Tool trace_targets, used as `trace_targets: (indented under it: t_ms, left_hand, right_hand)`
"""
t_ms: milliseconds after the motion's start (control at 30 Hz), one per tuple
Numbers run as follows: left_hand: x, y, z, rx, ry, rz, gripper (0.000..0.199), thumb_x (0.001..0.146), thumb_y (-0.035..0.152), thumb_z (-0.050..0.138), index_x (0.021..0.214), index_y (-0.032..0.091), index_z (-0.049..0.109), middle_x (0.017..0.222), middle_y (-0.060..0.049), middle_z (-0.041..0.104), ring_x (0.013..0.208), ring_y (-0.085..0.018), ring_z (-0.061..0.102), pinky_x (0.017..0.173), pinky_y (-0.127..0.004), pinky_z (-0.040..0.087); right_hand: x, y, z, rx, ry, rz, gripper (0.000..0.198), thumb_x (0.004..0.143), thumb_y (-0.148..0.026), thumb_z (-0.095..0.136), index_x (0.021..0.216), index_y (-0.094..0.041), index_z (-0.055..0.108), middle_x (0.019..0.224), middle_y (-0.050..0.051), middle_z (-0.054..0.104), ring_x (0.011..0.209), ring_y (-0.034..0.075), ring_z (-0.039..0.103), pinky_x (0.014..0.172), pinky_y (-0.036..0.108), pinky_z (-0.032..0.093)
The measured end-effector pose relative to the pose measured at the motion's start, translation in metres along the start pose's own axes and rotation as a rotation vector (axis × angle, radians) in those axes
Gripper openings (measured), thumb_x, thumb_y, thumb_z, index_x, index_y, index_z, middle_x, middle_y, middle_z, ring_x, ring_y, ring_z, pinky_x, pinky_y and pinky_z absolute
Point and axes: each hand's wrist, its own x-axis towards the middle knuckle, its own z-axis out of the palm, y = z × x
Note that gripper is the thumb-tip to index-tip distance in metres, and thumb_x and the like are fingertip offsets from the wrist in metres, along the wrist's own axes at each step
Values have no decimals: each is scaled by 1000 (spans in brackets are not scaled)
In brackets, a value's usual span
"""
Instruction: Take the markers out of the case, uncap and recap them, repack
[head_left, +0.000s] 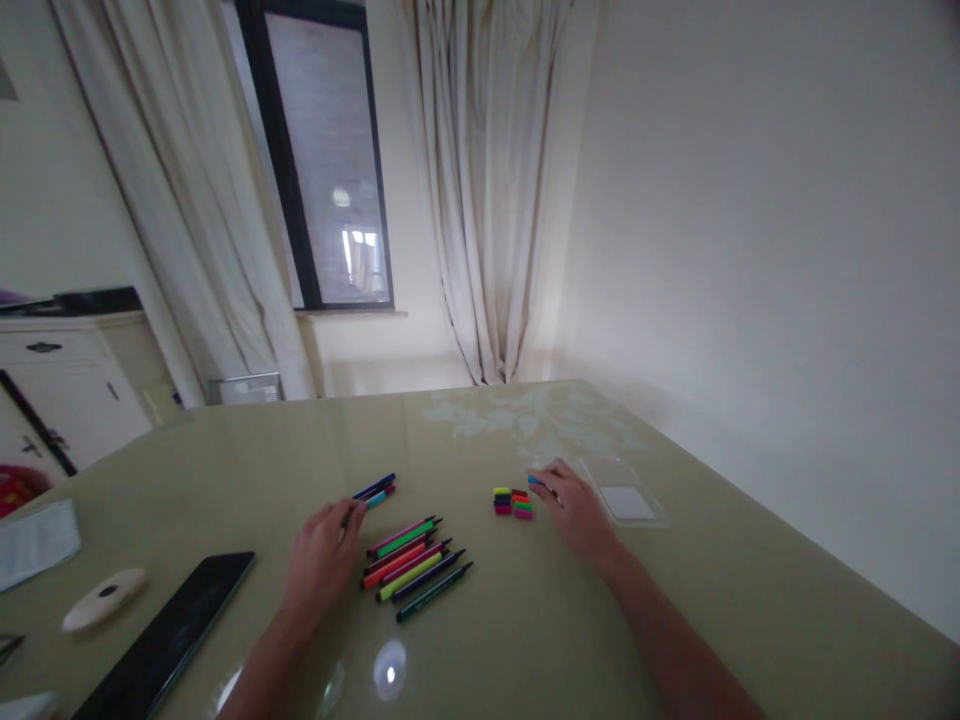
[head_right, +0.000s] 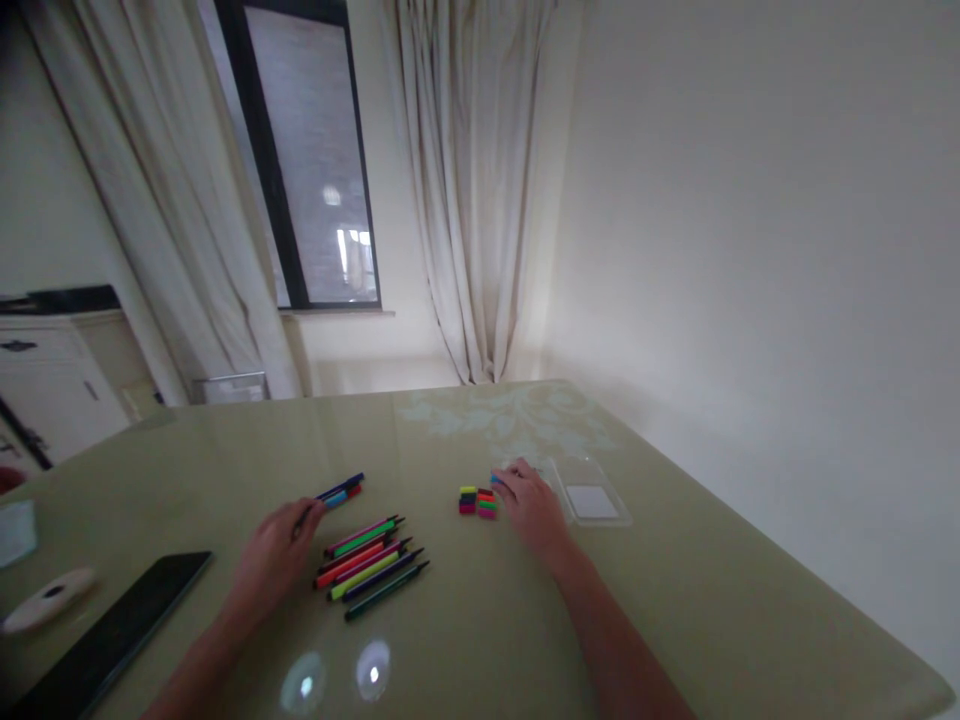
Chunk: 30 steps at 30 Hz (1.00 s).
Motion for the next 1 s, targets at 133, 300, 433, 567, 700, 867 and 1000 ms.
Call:
trace_targets:
  t_ms: [133,300,433,567,700,867,1000]
  left_hand:
    - [-6,4,11,68,-131,65,36,100,40,41,103,24,73,113,-8,71,108,-26,64,98,-41,48]
    - [-3,-2,5,120,-49,-28,40,102,36,37,117,21,71,122,-11,67,113,-28,60,98,-42,48]
    - [-3,-12,-7,258,9,-204,41,102,36,37,127,19,65,128,-14,65,116,-36,57,92,-48,48]
    - [-4,-8,-10,277,-42,-196,33,102,38,42,115,22,67,120,-12,68,113,-34,58,89,-45,47]
    - [-5,-3,-9,275,-51,-144,31,102,34,42,115,24,68,119,-11,66,112,-32,58,87,-43,46]
    - [-5,-4,-8,265,-40,-127,30,100,35,46,112,25,72,126,-10,62,115,-33,54,87,-42,46]
    - [-3,1,-7,195,8,-102,28,99,35,48,102,24,73,122,-10,65,113,-32,55,89,-42,46]
  right_hand:
    - [-6,-20,13,-30,-186,-85,27,100,-21,55,116,-25,76,106,7,65,98,21,64,86,29,50]
    - [-9,-30,26,-70,-269,-138,24,95,-18,63,110,-27,79,105,6,66,98,21,63,88,31,48]
    - [-8,-30,26,-21,-294,-114,20,93,-14,64,107,-23,75,107,6,69,101,22,64,92,32,47]
    - [-8,-32,25,-9,-293,-101,14,93,-13,64,101,-21,71,105,6,70,100,22,64,89,31,46]
    - [-8,-31,29,-35,-270,-89,11,94,-16,65,100,-21,71,106,6,70,99,23,64,88,32,46]
    - [-8,-30,33,-72,-251,-61,9,94,-17,66,99,-22,73,106,7,69,99,23,64,89,34,47]
    - [-8,-37,32,-72,-229,-29,9,96,-21,65,98,-21,73,104,8,69,98,24,65,90,35,49]
